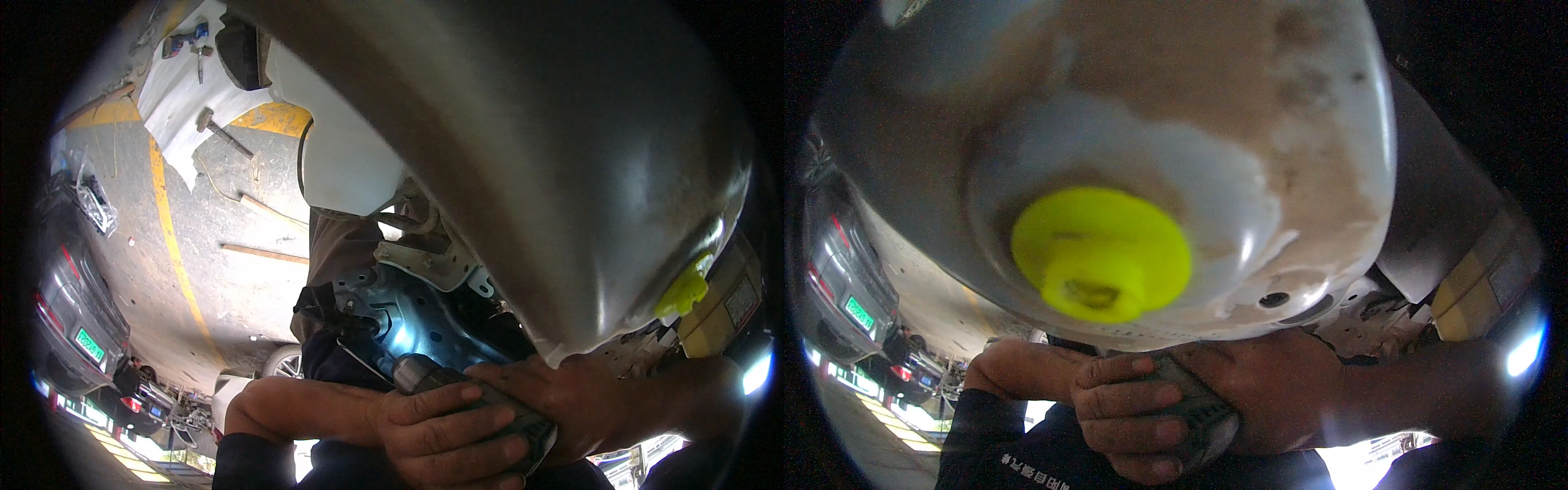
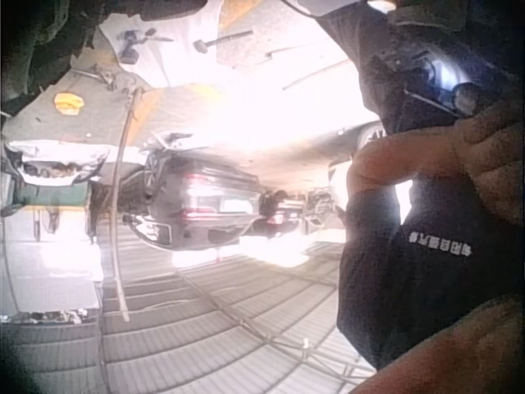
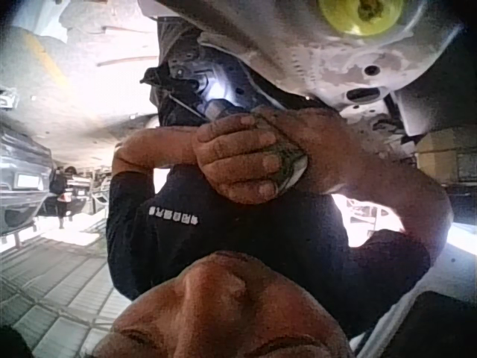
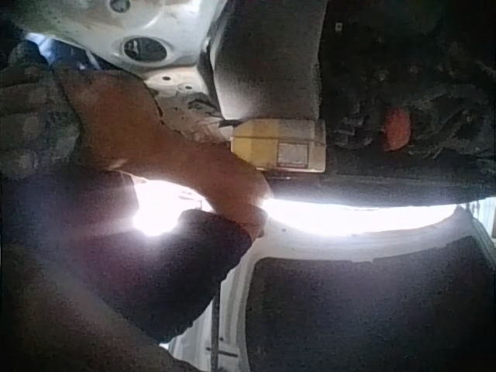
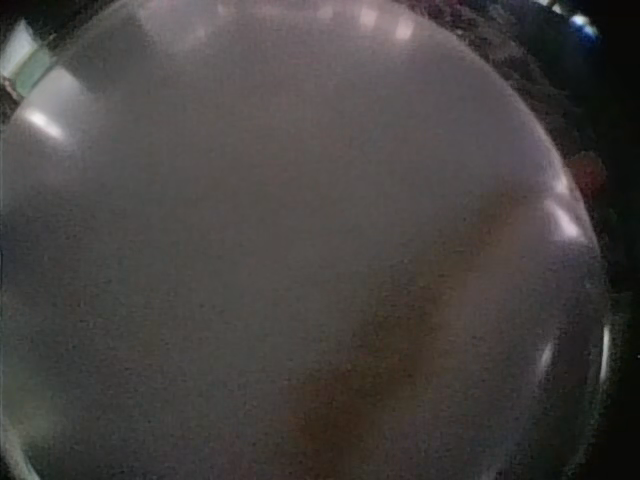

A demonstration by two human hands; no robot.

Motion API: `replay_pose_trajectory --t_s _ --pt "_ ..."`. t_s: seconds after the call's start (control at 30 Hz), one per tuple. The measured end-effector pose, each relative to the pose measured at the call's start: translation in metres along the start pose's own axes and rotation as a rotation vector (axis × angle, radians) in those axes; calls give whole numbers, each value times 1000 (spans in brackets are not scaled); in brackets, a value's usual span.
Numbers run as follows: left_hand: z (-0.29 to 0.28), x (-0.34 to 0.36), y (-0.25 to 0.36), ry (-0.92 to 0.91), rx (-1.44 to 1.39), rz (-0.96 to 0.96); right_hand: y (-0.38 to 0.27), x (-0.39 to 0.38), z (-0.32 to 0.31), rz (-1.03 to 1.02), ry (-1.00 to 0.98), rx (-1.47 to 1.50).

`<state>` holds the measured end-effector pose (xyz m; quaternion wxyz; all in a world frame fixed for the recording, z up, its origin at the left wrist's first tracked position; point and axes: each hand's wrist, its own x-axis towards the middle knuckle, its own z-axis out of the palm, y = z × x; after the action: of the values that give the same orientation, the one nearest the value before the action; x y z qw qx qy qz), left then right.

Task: The person uses a power drill to remove fasteners from the front bumper area of a white car, then uses a screwdriver to adjust components. The person enters the car, starts the engine, and operates the steering wheel and gear shifter.

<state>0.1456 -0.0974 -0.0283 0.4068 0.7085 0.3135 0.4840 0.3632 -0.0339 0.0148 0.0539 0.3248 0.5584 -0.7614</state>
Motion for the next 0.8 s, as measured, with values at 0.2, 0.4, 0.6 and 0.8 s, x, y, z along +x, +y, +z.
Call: replay_pose_trajectory --t_s 0.2,0.4,0.6,0.8 --pt "2 -8 4 9 31 -9 2 3 0 -2 -44 47" --pt "5 -10 2 12 46 6 1 4 -3 -10 -51 70" --pt "-2 -4 -4 -31 7 30 0 4 -5 -3 -54 86" --pt "-2 -4 -4 -16 -5 23 1 4 -4 14 -77 62"
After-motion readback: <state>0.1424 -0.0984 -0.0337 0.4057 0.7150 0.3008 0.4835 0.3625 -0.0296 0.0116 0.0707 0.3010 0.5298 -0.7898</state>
